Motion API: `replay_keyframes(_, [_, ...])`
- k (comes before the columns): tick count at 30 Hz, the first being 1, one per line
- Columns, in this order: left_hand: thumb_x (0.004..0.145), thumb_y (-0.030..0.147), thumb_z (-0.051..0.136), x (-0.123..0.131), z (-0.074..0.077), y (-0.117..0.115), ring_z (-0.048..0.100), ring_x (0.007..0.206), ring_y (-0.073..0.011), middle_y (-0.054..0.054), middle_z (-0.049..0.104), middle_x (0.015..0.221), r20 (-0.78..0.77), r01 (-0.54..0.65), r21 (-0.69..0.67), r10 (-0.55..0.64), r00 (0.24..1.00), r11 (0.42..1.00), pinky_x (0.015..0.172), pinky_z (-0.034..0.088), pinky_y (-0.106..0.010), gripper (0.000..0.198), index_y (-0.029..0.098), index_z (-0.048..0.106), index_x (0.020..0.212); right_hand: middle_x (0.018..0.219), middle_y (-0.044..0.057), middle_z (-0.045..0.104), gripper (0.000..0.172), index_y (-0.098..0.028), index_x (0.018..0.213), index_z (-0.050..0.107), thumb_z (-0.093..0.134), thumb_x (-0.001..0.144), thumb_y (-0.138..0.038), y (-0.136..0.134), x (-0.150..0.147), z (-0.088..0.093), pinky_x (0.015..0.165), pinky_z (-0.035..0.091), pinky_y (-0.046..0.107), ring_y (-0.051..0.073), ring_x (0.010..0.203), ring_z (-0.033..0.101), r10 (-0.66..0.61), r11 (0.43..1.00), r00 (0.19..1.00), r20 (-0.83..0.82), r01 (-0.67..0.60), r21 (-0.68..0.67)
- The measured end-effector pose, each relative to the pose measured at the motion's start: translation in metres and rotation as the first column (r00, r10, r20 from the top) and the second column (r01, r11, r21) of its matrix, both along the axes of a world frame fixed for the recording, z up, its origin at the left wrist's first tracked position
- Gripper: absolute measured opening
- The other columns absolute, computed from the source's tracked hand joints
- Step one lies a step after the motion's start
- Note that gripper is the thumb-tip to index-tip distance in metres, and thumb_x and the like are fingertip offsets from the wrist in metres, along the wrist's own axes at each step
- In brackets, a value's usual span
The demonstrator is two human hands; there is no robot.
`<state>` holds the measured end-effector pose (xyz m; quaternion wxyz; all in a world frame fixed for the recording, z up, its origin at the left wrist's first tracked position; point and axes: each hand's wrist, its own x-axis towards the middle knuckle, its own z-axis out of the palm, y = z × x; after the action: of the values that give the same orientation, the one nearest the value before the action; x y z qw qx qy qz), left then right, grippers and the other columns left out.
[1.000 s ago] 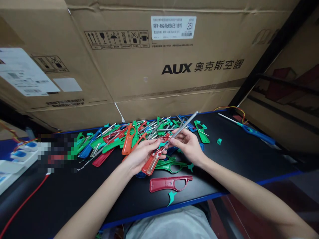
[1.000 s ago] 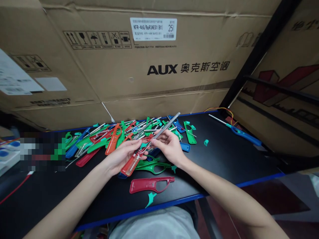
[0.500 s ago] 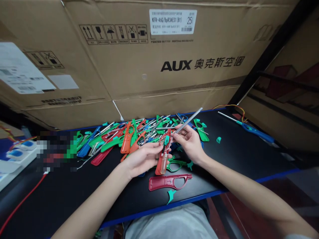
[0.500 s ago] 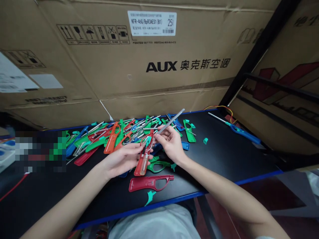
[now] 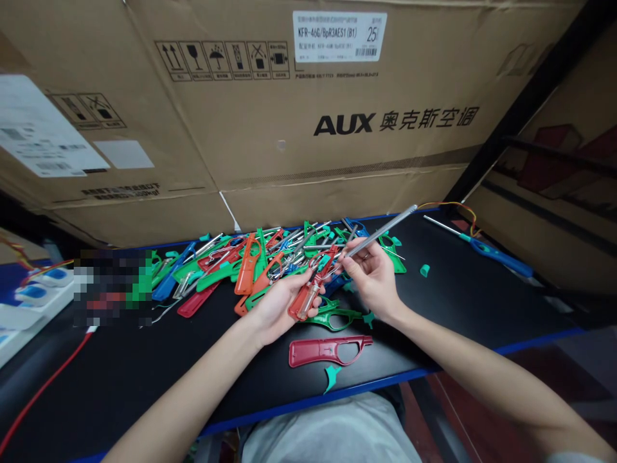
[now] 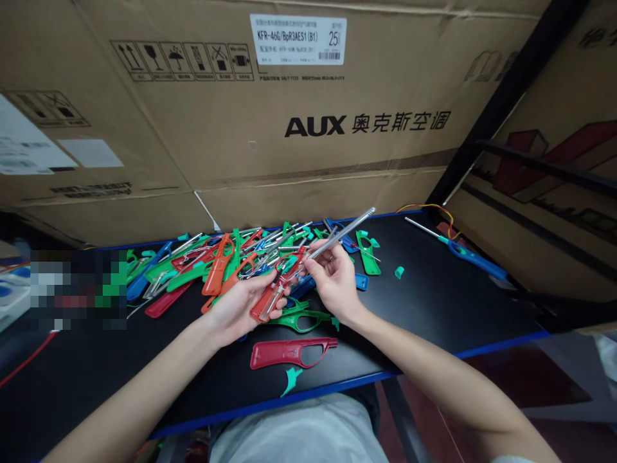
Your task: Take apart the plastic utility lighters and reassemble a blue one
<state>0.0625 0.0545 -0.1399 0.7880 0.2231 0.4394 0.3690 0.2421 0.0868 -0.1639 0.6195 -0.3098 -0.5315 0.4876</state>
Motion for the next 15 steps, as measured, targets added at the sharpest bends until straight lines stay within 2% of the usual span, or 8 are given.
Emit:
replay_keyframes(3, [0.1,0.029,0.05,-0.001,-0.003,0.002,0.059,0.063,-0.0099,-0.007,0.065,0.084,-0.047,-0.039,0.018,0.04,0.998,0.999,0.05,0.048,-0.018,0.028,0.011,0.069,0.091,0.083,0.0,0.063,0.035,-0.023,0.098,0.055,0.08,0.085,-0.043,0.001,0.005,0.007,0.066,0.058,0.031,0.014,0.07,0.064,-0.053,0.998,0.999,-0.005,0.053,0.038])
replay_keyframes(7, [0.097,0.036,0.056,-0.003,-0.005,0.002,0.058,0.06,-0.0096,-0.007,0.066,0.085,-0.06,0.04,0.11,-0.033,0.998,0.993,0.049,0.046,-0.018,0.028,0.012,0.07,0.094,0.084,0.0,0.063,0.034,-0.023,0.099,0.055,0.08,0.084,-0.04,0.007,0.014,0.013,0.068,0.058,0.031,0.014,0.07,0.065,-0.1,0.993,0.995,0.013,0.099,0.065])
replay_keyframes(9, [0.091,0.04,0.067,-0.002,-0.005,0.001,0.059,0.061,-0.0093,-0.007,0.067,0.088,-0.074,0.055,0.171,-0.043,0.996,0.984,0.049,0.045,-0.018,0.029,0.012,0.071,0.099,0.084,0.0,0.062,0.034,-0.023,0.099,0.055,0.08,0.084,-0.042,0.009,0.017,0.014,0.068,0.057,0.032,0.014,0.07,0.064,-0.095,0.994,0.995,0.033,0.093,0.063])
replay_keyframes(12, [0.077,0.038,0.084,-0.001,-0.005,0.0,0.057,0.061,-0.0068,-0.004,0.067,0.085,-0.134,0.036,0.245,-0.003,0.991,0.969,0.05,0.042,-0.015,0.043,0.014,0.07,0.109,0.083,0.0,0.062,0.035,-0.024,0.098,0.054,0.079,0.084,-0.044,0.009,0.017,0.013,0.069,0.058,0.033,0.015,0.07,0.064,-0.094,0.994,0.995,0.041,0.091,0.058])
replay_keyframes(15, [0.071,0.039,0.09,0.001,-0.006,-0.001,0.055,0.059,-0.0052,-0.002,0.066,0.081,-0.165,0.01,0.28,0.038,0.986,0.96,0.05,0.039,-0.015,0.053,0.014,0.068,0.112,0.084,0.0,0.061,0.033,-0.024,0.098,0.054,0.079,0.084,-0.042,0.01,0.017,0.013,0.067,0.056,0.033,0.015,0.069,0.063,-0.103,0.993,0.994,0.022,0.101,0.057])
